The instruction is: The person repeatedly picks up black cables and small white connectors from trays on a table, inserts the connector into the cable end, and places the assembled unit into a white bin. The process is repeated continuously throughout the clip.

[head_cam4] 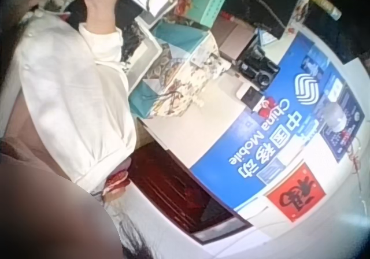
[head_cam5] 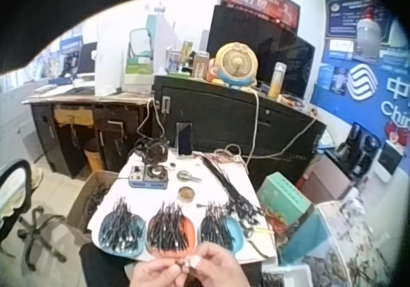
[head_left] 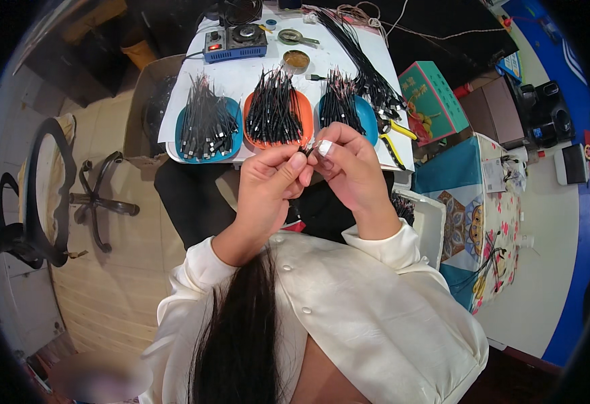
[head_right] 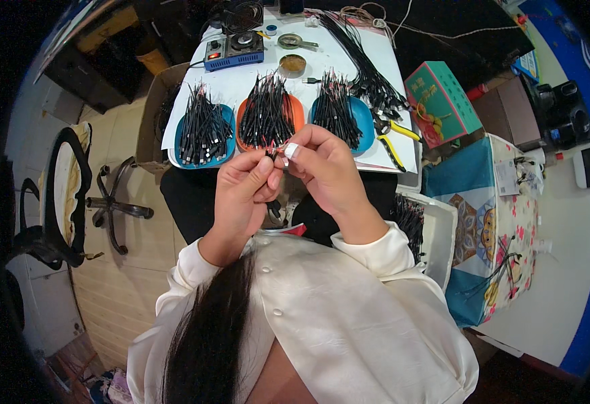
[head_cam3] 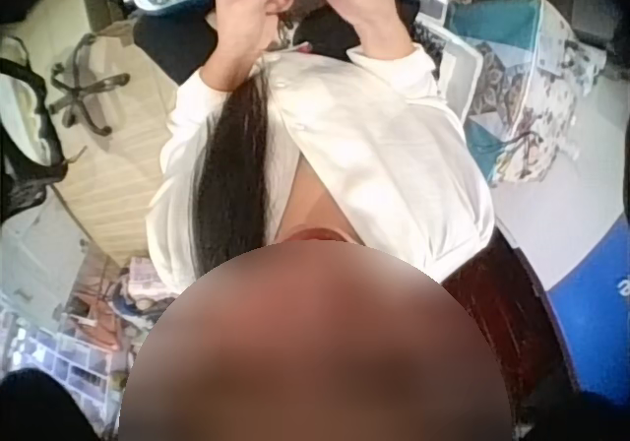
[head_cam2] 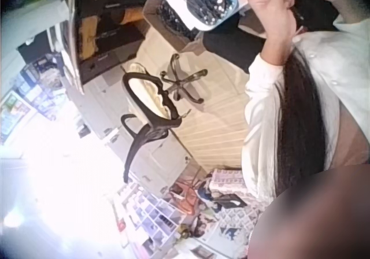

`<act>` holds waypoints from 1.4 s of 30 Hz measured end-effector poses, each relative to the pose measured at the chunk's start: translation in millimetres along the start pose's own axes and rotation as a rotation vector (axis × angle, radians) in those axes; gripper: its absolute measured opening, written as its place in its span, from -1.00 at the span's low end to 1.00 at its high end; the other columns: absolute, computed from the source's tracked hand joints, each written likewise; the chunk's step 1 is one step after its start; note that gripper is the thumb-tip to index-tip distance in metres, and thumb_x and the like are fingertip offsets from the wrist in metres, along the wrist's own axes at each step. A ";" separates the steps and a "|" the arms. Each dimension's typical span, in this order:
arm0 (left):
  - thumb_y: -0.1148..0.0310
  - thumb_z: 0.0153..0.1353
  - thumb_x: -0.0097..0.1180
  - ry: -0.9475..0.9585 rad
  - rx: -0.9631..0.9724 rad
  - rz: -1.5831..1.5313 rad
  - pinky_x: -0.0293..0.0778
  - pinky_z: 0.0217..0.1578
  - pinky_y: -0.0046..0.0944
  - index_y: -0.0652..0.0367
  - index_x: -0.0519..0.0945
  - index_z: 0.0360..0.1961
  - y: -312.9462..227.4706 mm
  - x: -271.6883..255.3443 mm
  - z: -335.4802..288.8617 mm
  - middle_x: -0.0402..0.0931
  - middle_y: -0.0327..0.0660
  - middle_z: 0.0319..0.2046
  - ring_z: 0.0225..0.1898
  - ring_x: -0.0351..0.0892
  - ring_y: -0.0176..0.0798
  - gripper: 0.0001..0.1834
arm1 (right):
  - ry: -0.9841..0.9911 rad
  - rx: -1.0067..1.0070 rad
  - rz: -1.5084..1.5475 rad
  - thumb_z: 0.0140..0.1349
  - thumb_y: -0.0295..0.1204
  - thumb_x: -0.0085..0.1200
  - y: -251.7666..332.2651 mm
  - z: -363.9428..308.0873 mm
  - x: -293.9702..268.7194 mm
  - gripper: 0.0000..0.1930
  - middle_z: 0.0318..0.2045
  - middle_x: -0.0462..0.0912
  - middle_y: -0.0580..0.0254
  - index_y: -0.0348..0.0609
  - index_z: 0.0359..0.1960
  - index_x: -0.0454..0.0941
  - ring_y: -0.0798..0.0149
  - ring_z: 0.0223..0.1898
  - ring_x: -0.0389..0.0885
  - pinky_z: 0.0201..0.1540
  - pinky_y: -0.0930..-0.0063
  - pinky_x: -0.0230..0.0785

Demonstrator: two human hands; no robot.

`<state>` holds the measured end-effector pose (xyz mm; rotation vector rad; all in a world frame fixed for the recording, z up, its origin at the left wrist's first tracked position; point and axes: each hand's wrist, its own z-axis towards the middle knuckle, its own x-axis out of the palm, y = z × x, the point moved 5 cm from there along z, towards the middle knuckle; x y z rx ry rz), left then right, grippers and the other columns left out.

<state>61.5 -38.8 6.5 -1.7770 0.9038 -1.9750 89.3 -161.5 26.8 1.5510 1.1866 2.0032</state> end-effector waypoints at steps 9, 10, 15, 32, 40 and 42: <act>0.48 0.30 0.03 0.067 -0.092 0.098 0.02 -0.66 -0.57 0.41 0.58 -0.25 -1.1 1.5 -3.8 0.48 -0.22 -0.56 -0.66 0.17 -0.57 -0.83 | 0.035 0.206 -0.138 0.24 -0.50 0.08 5.2 -1.9 -3.8 -0.86 -0.36 0.60 0.32 -0.22 -0.19 0.46 0.53 -0.35 0.56 -0.37 0.74 0.30; 0.48 0.29 0.04 0.069 -0.106 0.098 0.03 -0.65 -0.57 0.39 0.59 -0.26 -1.3 1.6 -4.1 0.49 -0.23 -0.55 -0.65 0.20 -0.57 -0.84 | 0.032 0.215 -0.154 0.25 -0.49 0.08 4.9 -2.0 -4.8 -0.86 -0.36 0.60 0.32 -0.22 -0.19 0.46 0.54 -0.37 0.55 -0.38 0.74 0.30; 0.49 0.29 0.04 0.060 -0.130 0.155 0.07 -0.63 -0.57 0.37 0.59 -0.26 -1.7 1.1 -5.4 0.50 -0.24 -0.54 -0.58 0.33 -0.55 -0.85 | 0.041 0.250 -0.228 0.26 -0.48 0.09 6.7 -3.8 -10.2 -0.86 -0.37 0.60 0.35 -0.19 -0.18 0.47 0.55 -0.40 0.53 -0.40 0.75 0.29; 0.47 0.29 0.05 0.090 -0.161 0.235 0.01 -0.65 -0.57 0.38 0.59 -0.20 7.0 -4.7 -3.8 0.49 -0.27 -0.55 -0.63 0.17 -0.61 -0.82 | 0.075 0.443 -0.074 0.26 -0.47 0.08 1.4 -6.8 -17.6 -0.86 -0.39 0.57 0.34 -0.23 -0.20 0.46 0.55 -0.43 0.48 -0.50 0.76 0.21; 0.49 0.27 0.06 0.147 -0.335 0.156 0.11 -0.60 -0.54 0.45 0.59 -0.20 9.1 -3.1 -7.0 0.49 -0.21 -0.54 -0.60 0.23 -0.52 -0.81 | 0.217 0.578 -0.154 0.26 -0.48 0.08 3.8 -6.0 -21.8 -0.87 -0.42 0.56 0.33 -0.24 -0.21 0.47 0.57 -0.46 0.46 -0.53 0.79 0.17; 0.49 0.27 0.06 0.139 -0.343 0.177 0.11 -0.59 -0.53 0.45 0.59 -0.20 10.0 -2.3 -7.0 0.49 -0.22 -0.54 -0.61 0.21 -0.52 -0.80 | 0.203 0.576 -0.207 0.25 -0.48 0.09 4.3 -6.7 -24.1 -0.87 -0.43 0.56 0.33 -0.24 -0.22 0.47 0.57 -0.46 0.46 -0.52 0.79 0.18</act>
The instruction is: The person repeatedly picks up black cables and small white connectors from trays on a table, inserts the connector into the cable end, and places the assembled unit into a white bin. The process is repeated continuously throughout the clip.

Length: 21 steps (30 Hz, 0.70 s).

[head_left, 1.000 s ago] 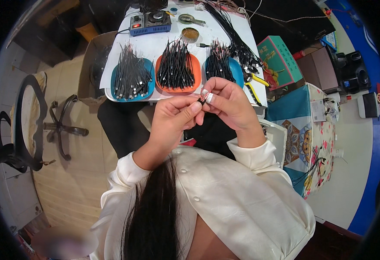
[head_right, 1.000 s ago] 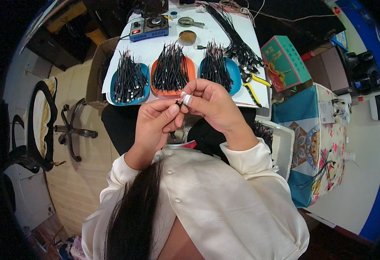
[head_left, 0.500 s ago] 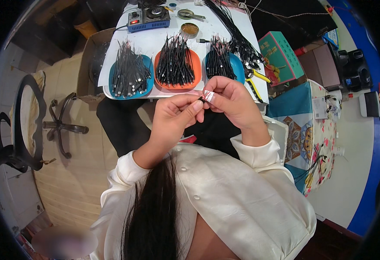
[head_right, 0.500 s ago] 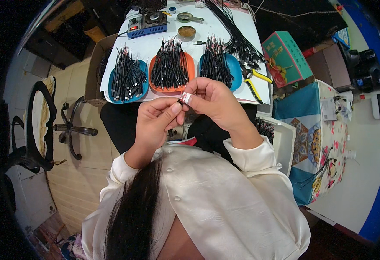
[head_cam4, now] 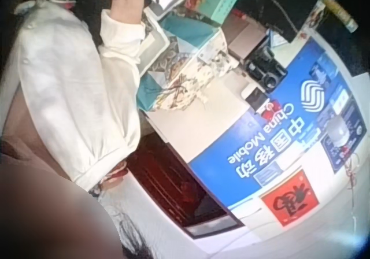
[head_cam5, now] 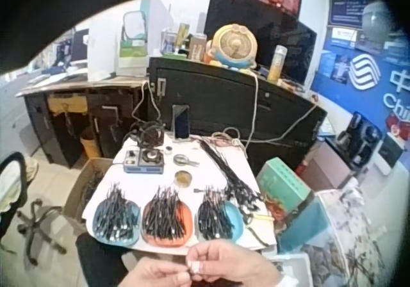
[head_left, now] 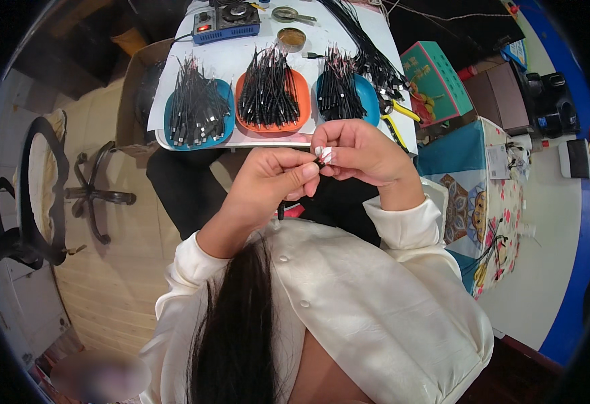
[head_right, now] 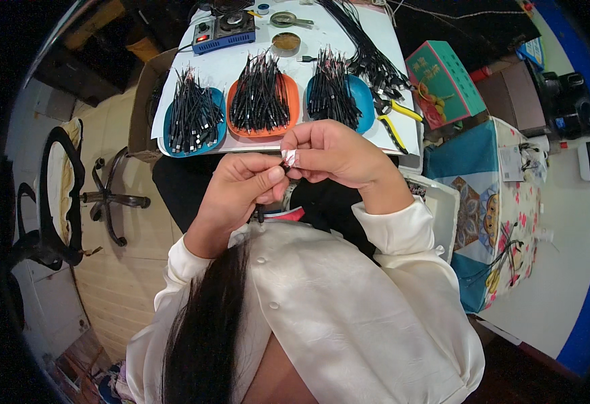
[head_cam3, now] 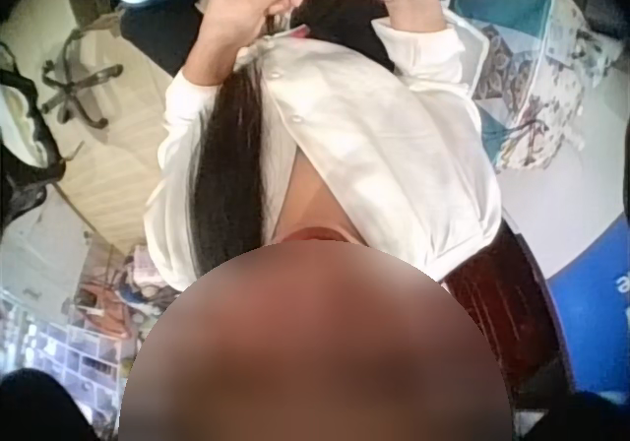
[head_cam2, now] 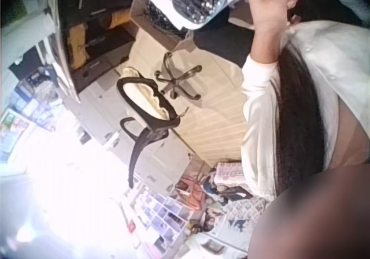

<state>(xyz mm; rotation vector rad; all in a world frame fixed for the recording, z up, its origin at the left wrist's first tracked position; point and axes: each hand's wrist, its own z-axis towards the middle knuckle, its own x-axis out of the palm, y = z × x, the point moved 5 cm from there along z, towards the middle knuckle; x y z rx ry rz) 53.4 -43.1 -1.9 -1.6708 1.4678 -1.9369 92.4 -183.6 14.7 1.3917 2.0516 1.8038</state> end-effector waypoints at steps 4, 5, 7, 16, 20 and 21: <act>0.50 0.26 0.08 0.005 -0.018 0.029 0.12 -0.59 -0.53 0.45 0.60 -0.21 -1.0 1.2 1.5 0.49 -0.22 -0.55 -0.60 0.23 -0.52 -0.81 | 0.001 0.003 -0.045 0.24 -0.47 0.10 -2.4 0.7 -3.1 -0.87 -0.43 0.56 0.34 -0.24 -0.23 0.48 0.56 -0.44 0.48 -0.52 0.79 0.19; 0.50 0.26 0.08 0.003 -0.036 0.043 0.12 -0.59 -0.53 0.45 0.60 -0.22 -0.6 1.6 1.2 0.49 -0.21 -0.56 -0.60 0.24 -0.52 -0.81 | 0.012 0.017 -0.061 0.24 -0.47 0.10 -3.7 1.0 -3.8 -0.87 -0.43 0.56 0.34 -0.24 -0.24 0.48 0.56 -0.44 0.48 -0.52 0.78 0.19; 0.50 0.25 0.09 0.009 -0.023 0.048 0.12 -0.59 -0.53 0.45 0.60 -0.23 -2.4 3.1 0.2 0.49 -0.21 -0.56 -0.60 0.26 -0.51 -0.82 | 0.086 0.050 0.062 0.23 -0.47 0.12 -5.8 2.7 -3.2 -0.85 -0.42 0.55 0.34 -0.24 -0.22 0.47 0.55 -0.43 0.49 -0.54 0.77 0.18; 0.50 0.25 0.09 0.016 -0.041 0.043 0.12 -0.59 -0.53 0.45 0.61 -0.26 -3.1 5.7 -1.5 0.49 -0.20 -0.57 -0.60 0.29 -0.51 -0.82 | 0.118 0.020 0.126 0.15 -0.50 0.20 -9.0 5.4 -1.2 -0.75 -0.36 0.52 0.35 -0.17 -0.19 0.39 0.52 -0.41 0.52 -0.59 0.79 0.13; 0.50 0.26 0.07 -0.005 -0.010 0.058 0.14 -0.59 -0.53 0.46 0.60 -0.25 -1.1 3.4 0.0 0.49 -0.19 -0.56 -0.60 0.28 -0.51 -0.81 | -0.013 -0.052 0.048 0.15 -0.51 0.18 -5.7 1.9 -0.3 -0.73 -0.34 0.50 0.37 -0.16 -0.15 0.39 0.52 -0.41 0.52 -0.59 0.80 0.13; 0.50 0.27 0.06 -0.020 0.009 0.062 0.15 -0.59 -0.53 0.47 0.60 -0.25 -0.6 2.6 0.7 0.49 -0.19 -0.56 -0.60 0.28 -0.51 -0.81 | -0.063 -0.082 0.036 0.15 -0.50 0.18 -5.2 0.3 0.1 -0.71 -0.32 0.49 0.36 -0.17 -0.13 0.38 0.53 -0.41 0.51 -0.59 0.81 0.13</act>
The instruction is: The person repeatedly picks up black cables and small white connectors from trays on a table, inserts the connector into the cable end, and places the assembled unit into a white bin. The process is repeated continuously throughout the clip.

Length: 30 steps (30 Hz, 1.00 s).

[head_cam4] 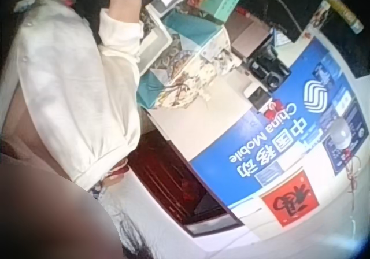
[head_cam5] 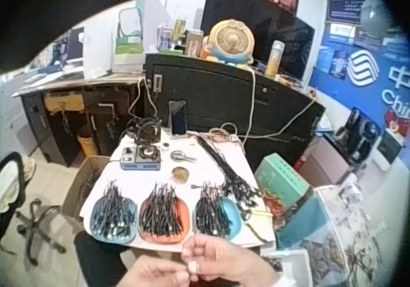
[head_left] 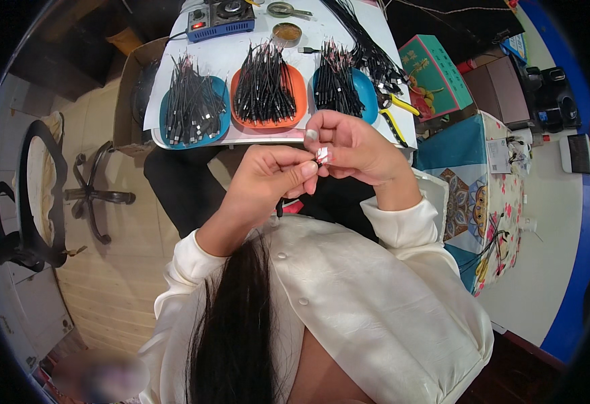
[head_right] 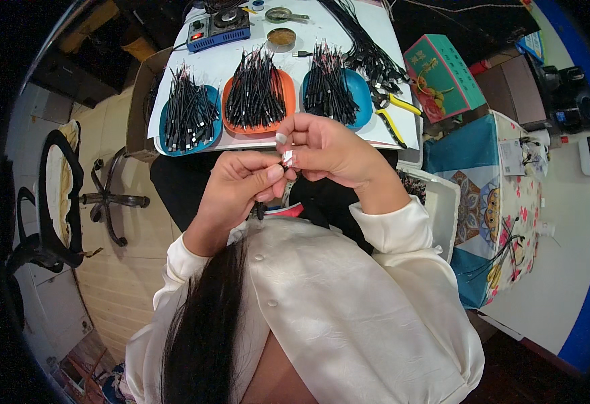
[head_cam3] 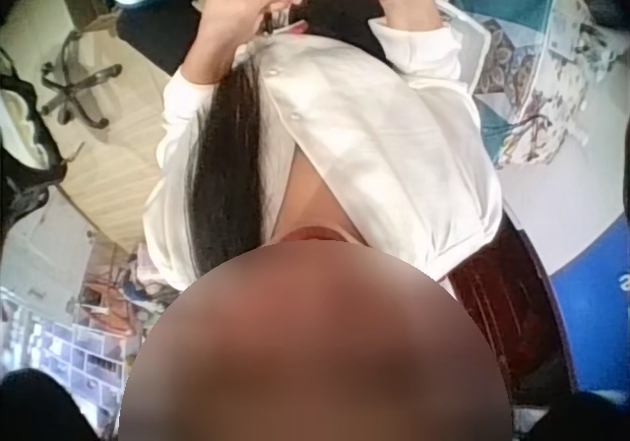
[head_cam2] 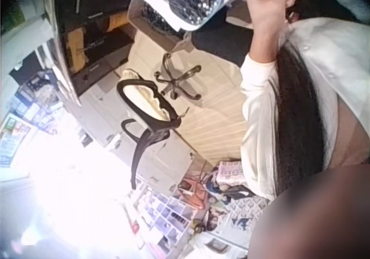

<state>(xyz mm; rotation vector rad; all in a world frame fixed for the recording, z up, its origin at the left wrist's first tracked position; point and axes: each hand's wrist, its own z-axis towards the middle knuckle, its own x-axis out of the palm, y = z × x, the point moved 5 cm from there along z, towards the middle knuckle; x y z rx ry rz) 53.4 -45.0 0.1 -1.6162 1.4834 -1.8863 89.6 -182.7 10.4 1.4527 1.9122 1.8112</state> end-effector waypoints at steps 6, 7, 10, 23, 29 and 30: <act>0.52 0.28 0.03 -0.036 0.067 -0.024 0.18 -0.60 -0.53 0.46 0.58 -0.24 3.4 -2.9 4.8 0.51 -0.17 -0.54 -0.63 0.28 -0.49 -0.82 | -0.151 -0.153 0.012 0.18 -0.53 0.14 -0.3 -3.6 4.3 -0.68 -0.30 0.50 0.38 -0.17 -0.04 0.37 0.53 -0.40 0.51 -0.57 0.81 0.14; 0.52 0.29 0.02 -0.035 0.061 -0.021 0.18 -0.61 -0.53 0.46 0.58 -0.24 4.2 -3.2 5.0 0.52 -0.17 -0.54 -0.63 0.28 -0.49 -0.83 | -0.141 -0.155 0.029 0.18 -0.54 0.13 -1.3 -3.1 4.6 -0.68 -0.29 0.50 0.37 -0.17 -0.04 0.37 0.53 -0.40 0.50 -0.57 0.80 0.14; 0.53 0.28 0.02 -0.025 0.039 -0.047 0.17 -0.62 -0.53 0.45 0.57 -0.25 6.2 -3.4 5.3 0.52 -0.16 -0.54 -0.66 0.26 -0.49 -0.84 | -0.120 -0.146 0.063 0.18 -0.50 0.15 -4.9 -2.6 2.7 -0.66 -0.27 0.49 0.36 -0.17 -0.03 0.35 0.54 -0.41 0.48 -0.56 0.84 0.14; 0.55 0.25 0.05 -0.107 0.060 0.033 0.08 -0.67 -0.55 0.44 0.60 -0.28 3.3 -10.1 5.3 0.52 -0.18 -0.57 -0.68 0.20 -0.56 -0.86 | -0.336 -0.420 -0.855 0.36 -0.25 -0.05 19.8 -11.3 2.5 -0.71 -0.63 0.49 0.23 -0.25 -0.34 0.50 0.45 -0.57 0.36 -0.51 0.50 0.23; 0.54 0.24 0.07 -0.109 0.002 0.106 0.08 -0.66 -0.55 0.44 0.61 -0.32 4.4 -13.0 4.5 0.50 -0.20 -0.60 -0.68 0.19 -0.57 -0.86 | -0.429 -0.478 -1.144 0.25 -0.38 0.00 10.6 -6.3 20.2 -0.78 -0.65 0.49 0.04 -0.25 -0.51 0.44 0.02 -0.62 0.48 -0.57 0.33 0.27; 0.54 0.24 0.08 -0.105 -0.004 0.114 0.08 -0.66 -0.55 0.44 0.61 -0.33 3.6 -13.3 3.6 0.50 -0.21 -0.61 -0.68 0.18 -0.57 -0.86 | -0.426 -0.531 -1.185 0.25 -0.38 0.00 12.7 -6.5 22.3 -0.78 -0.67 0.49 0.06 -0.25 -0.51 0.44 0.07 -0.65 0.47 -0.58 0.34 0.27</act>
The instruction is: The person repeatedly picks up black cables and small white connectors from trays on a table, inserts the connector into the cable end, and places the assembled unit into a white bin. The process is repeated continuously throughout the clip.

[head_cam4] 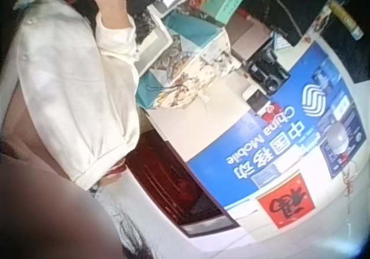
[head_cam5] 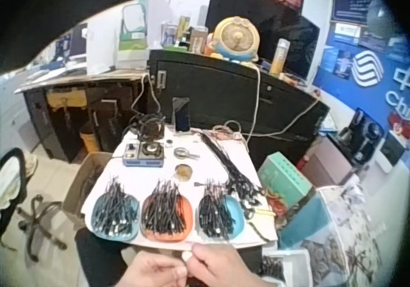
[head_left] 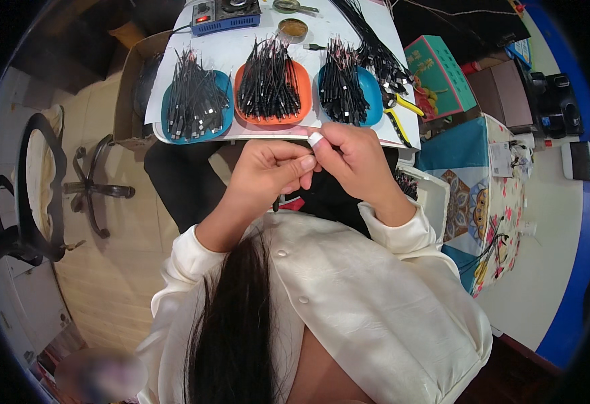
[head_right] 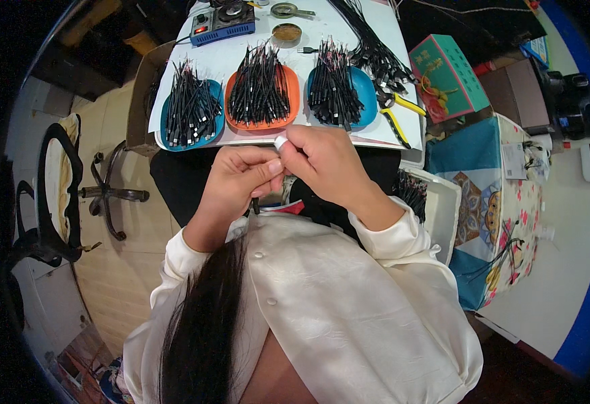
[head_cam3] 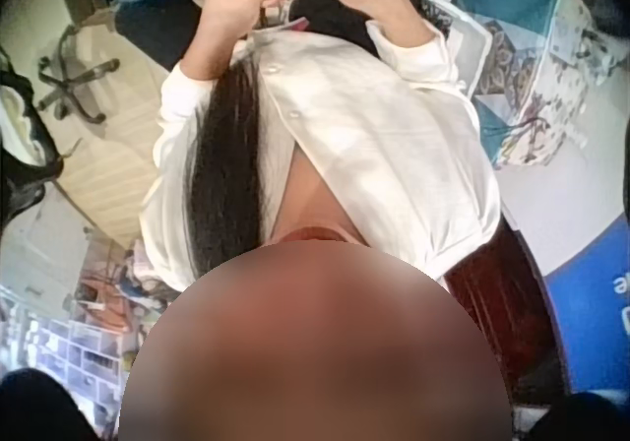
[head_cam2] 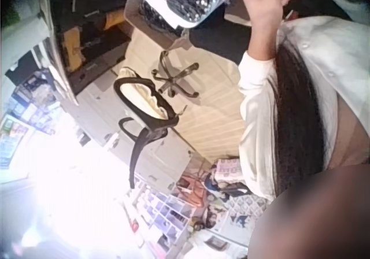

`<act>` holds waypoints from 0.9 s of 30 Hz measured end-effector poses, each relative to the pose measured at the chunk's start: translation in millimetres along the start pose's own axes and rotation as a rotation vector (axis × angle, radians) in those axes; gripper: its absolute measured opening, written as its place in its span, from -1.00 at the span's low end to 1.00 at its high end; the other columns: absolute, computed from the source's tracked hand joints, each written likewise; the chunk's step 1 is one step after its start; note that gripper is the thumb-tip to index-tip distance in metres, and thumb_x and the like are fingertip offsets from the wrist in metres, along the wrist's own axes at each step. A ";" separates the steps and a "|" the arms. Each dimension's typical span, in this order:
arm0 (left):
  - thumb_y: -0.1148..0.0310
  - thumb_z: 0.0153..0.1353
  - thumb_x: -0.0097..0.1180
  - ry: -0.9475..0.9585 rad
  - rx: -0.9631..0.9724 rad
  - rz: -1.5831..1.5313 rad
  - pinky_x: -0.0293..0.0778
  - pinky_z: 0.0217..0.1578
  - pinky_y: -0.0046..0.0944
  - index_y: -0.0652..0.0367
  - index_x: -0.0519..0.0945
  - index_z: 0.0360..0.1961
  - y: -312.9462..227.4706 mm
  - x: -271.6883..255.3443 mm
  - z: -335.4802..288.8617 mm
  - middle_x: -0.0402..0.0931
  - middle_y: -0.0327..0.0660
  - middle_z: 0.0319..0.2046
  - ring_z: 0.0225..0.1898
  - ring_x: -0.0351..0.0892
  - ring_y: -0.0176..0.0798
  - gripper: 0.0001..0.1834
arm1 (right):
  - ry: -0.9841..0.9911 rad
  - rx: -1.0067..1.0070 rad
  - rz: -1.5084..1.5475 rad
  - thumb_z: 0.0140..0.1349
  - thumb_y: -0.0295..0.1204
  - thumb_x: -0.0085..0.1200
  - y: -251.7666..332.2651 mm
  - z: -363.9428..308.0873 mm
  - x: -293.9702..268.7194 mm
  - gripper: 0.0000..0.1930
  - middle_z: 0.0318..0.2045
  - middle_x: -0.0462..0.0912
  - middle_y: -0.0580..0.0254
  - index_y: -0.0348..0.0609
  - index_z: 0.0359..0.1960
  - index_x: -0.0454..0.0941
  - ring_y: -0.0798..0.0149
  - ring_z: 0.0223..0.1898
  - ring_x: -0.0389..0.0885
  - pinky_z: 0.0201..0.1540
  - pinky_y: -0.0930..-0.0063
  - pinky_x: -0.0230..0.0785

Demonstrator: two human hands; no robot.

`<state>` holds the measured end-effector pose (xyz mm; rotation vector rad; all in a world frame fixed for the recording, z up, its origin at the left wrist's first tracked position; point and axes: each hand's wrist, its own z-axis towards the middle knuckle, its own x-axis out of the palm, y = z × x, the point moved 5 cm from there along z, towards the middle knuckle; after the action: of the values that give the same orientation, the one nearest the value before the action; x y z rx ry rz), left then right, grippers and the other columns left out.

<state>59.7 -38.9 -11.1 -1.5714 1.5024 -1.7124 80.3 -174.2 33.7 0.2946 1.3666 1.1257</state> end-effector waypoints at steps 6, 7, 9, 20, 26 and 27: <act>0.45 0.22 0.15 0.009 -0.009 -0.064 0.06 -0.66 -0.55 0.40 0.63 -0.35 -12.6 -10.1 -15.4 0.49 -0.27 -0.63 -0.67 0.19 -0.58 -0.83 | -0.082 0.237 -0.038 0.24 -0.47 0.03 -10.7 -3.8 -44.8 -0.86 -0.64 0.43 0.22 -0.25 -0.46 0.45 0.37 -0.59 0.40 -0.51 0.49 0.25; 0.44 0.22 0.15 0.015 -0.027 -0.050 0.05 -0.65 -0.55 0.40 0.63 -0.35 -12.9 -9.9 -17.7 0.49 -0.27 -0.63 -0.67 0.19 -0.58 -0.83 | -0.012 0.311 -0.075 0.24 -0.49 0.04 -13.2 -5.8 -47.1 -0.89 -0.60 0.43 0.22 -0.25 -0.43 0.47 0.39 -0.55 0.41 -0.48 0.52 0.27; 0.44 0.21 0.15 0.044 -0.051 -0.023 0.05 -0.65 -0.55 0.39 0.63 -0.35 -13.8 -8.2 -19.4 0.48 -0.27 -0.63 -0.67 0.19 -0.58 -0.83 | 0.188 0.006 -0.013 0.13 -0.49 0.15 6.7 -9.0 -33.8 -0.80 -0.40 0.51 0.15 -0.25 -0.21 0.51 0.23 -0.37 0.52 -0.29 0.44 0.37; 0.49 0.19 0.15 0.076 -0.051 -0.002 0.08 -0.66 -0.57 0.41 0.64 -0.32 -17.0 -4.4 -22.4 0.50 -0.24 -0.62 -0.65 0.26 -0.57 -0.85 | 0.057 -0.510 -0.173 -0.13 -0.57 0.30 38.1 -8.6 -27.6 -0.70 -0.34 0.57 0.17 -0.20 -0.29 0.57 0.13 -0.35 0.54 -0.31 0.37 0.43; 0.46 0.22 0.15 0.052 -0.026 0.050 0.13 -0.64 -0.56 0.41 0.64 -0.32 -16.4 -1.3 -23.3 0.51 -0.27 -0.61 -0.63 0.30 -0.58 -0.83 | 0.064 -0.482 -0.099 -0.12 -0.59 0.28 36.3 -6.8 -25.7 -0.76 -0.39 0.55 0.16 -0.19 -0.35 0.56 0.11 -0.38 0.52 -0.33 0.40 0.41; 0.46 0.23 0.15 0.038 -0.020 0.061 0.17 -0.64 -0.56 0.41 0.64 -0.33 -14.9 -0.7 -23.7 0.52 -0.27 -0.62 -0.62 0.32 -0.58 -0.83 | 0.085 -0.445 -0.079 -0.09 -0.59 0.25 33.8 -6.4 -25.4 -0.79 -0.41 0.54 0.17 -0.19 -0.37 0.55 0.15 -0.40 0.51 -0.35 0.43 0.39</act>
<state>44.6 -22.4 5.9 -1.4951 1.5740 -1.7078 64.1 -179.9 72.9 -0.1298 1.1513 1.3512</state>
